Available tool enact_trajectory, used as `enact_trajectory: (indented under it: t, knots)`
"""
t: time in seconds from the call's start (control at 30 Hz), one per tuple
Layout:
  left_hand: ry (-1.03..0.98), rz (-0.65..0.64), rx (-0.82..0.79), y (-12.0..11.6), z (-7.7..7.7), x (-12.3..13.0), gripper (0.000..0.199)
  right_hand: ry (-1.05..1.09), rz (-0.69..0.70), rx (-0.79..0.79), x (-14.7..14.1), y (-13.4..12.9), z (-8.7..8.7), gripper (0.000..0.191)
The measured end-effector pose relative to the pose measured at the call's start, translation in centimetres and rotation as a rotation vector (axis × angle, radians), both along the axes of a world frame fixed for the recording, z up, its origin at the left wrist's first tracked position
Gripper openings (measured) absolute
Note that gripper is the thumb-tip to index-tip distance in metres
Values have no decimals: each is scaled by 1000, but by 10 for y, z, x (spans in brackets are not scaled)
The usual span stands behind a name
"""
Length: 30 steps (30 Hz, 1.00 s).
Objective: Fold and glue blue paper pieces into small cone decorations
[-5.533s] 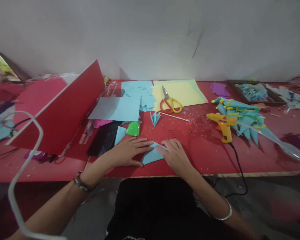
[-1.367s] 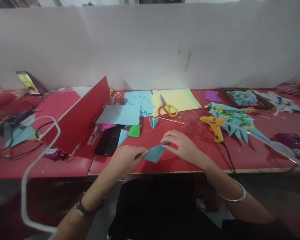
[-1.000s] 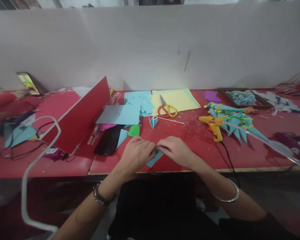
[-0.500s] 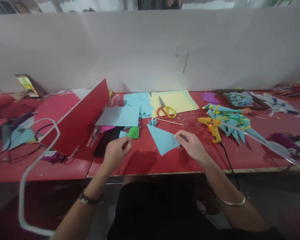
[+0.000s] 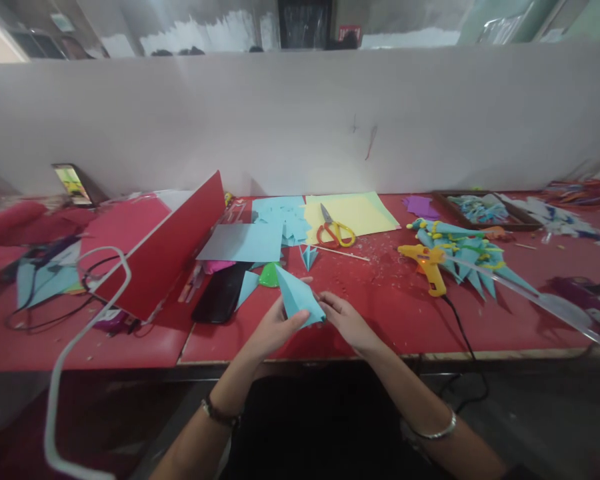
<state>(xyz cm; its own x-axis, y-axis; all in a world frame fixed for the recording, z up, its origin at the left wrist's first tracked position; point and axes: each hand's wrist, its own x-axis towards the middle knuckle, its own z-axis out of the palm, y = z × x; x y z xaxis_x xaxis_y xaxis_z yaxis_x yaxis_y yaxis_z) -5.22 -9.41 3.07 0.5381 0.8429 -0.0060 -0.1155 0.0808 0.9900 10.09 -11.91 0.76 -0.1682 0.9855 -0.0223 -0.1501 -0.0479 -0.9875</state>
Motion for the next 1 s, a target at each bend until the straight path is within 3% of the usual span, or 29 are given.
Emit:
enact_trajectory:
  t: [0.07, 0.17, 0.27, 0.37, 0.47, 0.53, 0.6, 0.67, 0.77, 0.9, 1.0]
  knots:
    - [10, 48, 6, 1, 0, 1, 70, -108, -50, 171, 4, -4, 4, 33]
    - [48, 93, 13, 2, 1, 3, 69, -293, -119, 355, 9, -10, 12, 54]
    - [77, 31, 23, 1, 4, 4, 73, -447, -160, 421, 12, -13, 25, 38]
    - [133, -82, 56, 0, 7, 2, 64, -451, -193, 396, 15, -12, 32, 17]
    - [265, -146, 97, 1, 9, -5, 32, -356, -338, 224, 21, -10, 29, 25]
    - [291, -164, 82, 2, 8, -9, 27, -248, -377, 96, 24, -9, 23, 31]
    - [256, -192, 32, 3, 7, -10, 30, -164, -361, 49, 26, -9, 19, 30]
    - [225, -199, -26, 3, 8, -11, 33, -167, -355, 98, 28, -11, 19, 29]
    - [229, -150, -49, 4, 11, -13, 38, -346, -263, 307, 34, -16, 29, 37]
    - [253, -180, 31, 6, 21, -21, 49, -667, 65, 505, 47, -21, 44, 49]
    - [301, -246, 91, 9, 27, -28, 52, -758, 57, 541, 55, -21, 48, 53]
